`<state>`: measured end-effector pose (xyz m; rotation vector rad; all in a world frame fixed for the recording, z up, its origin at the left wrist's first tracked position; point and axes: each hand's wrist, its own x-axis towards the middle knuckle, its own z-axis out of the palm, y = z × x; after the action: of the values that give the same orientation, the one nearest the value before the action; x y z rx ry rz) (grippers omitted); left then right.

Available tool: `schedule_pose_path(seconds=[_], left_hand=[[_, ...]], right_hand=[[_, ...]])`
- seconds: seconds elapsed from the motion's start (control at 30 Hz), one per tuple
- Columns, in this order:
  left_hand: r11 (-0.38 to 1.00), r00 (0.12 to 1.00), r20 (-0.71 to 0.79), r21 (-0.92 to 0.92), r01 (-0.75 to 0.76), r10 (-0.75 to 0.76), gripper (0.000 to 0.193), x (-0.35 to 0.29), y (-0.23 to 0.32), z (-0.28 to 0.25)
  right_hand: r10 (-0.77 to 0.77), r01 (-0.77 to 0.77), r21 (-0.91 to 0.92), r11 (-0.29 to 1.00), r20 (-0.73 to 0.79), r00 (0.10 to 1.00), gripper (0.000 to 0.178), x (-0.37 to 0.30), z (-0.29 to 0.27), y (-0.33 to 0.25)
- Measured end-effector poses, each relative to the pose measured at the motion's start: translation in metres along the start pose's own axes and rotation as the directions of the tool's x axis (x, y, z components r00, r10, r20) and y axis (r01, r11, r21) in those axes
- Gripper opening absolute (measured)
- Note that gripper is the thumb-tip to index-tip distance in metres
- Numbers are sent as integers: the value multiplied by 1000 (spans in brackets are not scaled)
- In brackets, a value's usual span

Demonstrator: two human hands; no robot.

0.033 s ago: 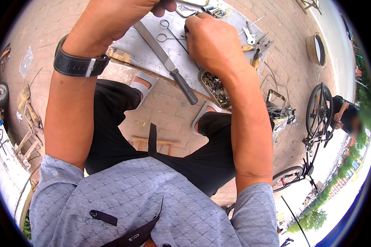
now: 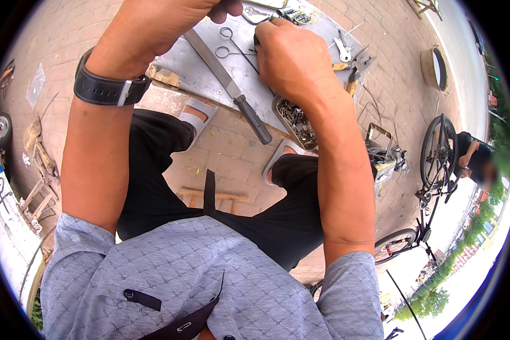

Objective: The person disassembles a brass padlock, removes internal pins, and uses a file to shape a metal key blank. They then insert the pins back into the lock and test the key to verify the repair.

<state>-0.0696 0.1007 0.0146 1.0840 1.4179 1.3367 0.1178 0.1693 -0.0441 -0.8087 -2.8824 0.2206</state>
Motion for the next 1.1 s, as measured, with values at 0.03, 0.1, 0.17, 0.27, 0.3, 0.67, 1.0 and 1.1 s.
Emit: schedule_pose_path(seconds=[0.03, 0.1, 0.17, 0.27, 0.3, 0.67, 1.0, 1.1], left_hand=[[999, 1000, -10, 16, 28, -28, 28, 2, -1, 0], [1000, 1000, -15, 21, 22, -22, 28, 2, -1, -1], [1000, 1000, -1, 9, -4, 4, 28, 0, 0, -2], [999, 1000, 0, 19, -28, 28, 28, -6, 6, -3], [998, 1000, -29, 55, -4, 6, 28, -5, 9, 1], [993, 995, 3, 50, -103, 103, 30, -11, 6, -4], [993, 990, -89, 64, -101, 106, 33, -8, 8, -8], [991, 987, -93, 52, -127, 131, 31, -8, 8, -14]], right_hand=[[-1, 1, -11, 1000, 3, 1000, 14, 0, 0, 0], [9, -9, 27, 1000, -7, 1000, 15, -2, -1, 1], [15, -15, 57, 998, -9, 1000, 15, -3, -4, 1], [8, -8, 76, 997, 5, 1000, 15, -3, -6, 0], [1, -2, 66, 998, 14, 1000, 15, -3, -6, -2], [-12, 13, -31, 999, 33, 999, 15, 3, -5, -9], [30, -24, -61, 998, 94, 995, 19, 6, -5, -18], [48, -44, -46, 998, 93, 995, 21, 7, -1, -16]])
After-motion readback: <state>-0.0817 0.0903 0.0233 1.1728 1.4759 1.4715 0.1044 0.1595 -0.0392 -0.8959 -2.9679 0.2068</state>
